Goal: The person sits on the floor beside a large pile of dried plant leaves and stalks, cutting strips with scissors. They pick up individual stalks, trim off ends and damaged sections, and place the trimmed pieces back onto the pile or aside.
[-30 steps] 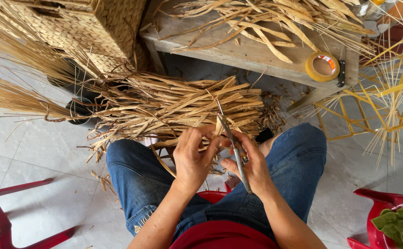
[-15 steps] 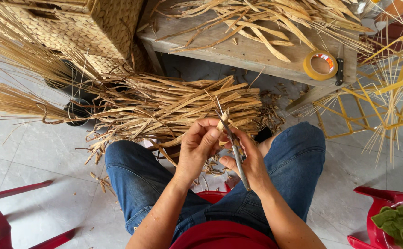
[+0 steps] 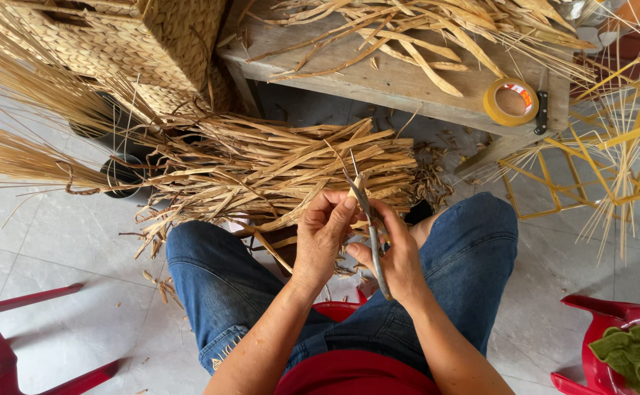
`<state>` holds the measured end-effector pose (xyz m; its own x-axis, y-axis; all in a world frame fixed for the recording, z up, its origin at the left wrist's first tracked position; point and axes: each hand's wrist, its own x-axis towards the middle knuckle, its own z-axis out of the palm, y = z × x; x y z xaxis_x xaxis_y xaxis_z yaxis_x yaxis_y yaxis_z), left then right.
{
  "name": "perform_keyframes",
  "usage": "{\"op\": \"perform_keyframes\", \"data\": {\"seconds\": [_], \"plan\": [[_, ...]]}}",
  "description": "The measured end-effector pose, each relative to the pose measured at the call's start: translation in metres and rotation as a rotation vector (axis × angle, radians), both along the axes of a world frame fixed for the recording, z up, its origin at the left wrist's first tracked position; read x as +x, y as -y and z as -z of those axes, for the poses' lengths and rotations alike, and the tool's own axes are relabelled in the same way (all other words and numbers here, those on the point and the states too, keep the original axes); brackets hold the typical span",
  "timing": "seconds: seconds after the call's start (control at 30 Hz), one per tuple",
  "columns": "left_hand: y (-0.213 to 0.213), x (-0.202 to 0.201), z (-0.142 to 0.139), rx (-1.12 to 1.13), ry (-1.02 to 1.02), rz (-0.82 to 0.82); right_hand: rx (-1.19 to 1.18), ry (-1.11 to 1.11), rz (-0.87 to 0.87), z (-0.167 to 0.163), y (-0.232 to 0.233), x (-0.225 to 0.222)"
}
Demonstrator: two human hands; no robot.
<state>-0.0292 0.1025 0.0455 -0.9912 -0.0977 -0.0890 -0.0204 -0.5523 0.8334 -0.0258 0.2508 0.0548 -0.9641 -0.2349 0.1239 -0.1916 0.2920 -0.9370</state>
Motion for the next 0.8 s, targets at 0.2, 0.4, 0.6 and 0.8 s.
{"op": "perform_keyframes", "data": {"seconds": [0.2, 0.4, 0.6, 0.8], "plan": [[-0.01, 0.0, 0.003, 0.018, -0.01, 0.004, -0.069, -0.057, 0.041, 0.019, -0.002, 0.004], [-0.018, 0.002, 0.004, -0.029, -0.019, 0.034, -0.236, 0.253, 0.151, 0.036, -0.011, 0.01], [-0.021, 0.005, -0.022, -0.49, -0.157, -0.083, -0.355, 0.025, 0.109, 0.03, -0.014, 0.008], [-0.027, 0.032, -0.043, -0.922, -0.402, -0.268, -0.663, 0.116, 0.127, 0.012, -0.01, 0.008]]}}
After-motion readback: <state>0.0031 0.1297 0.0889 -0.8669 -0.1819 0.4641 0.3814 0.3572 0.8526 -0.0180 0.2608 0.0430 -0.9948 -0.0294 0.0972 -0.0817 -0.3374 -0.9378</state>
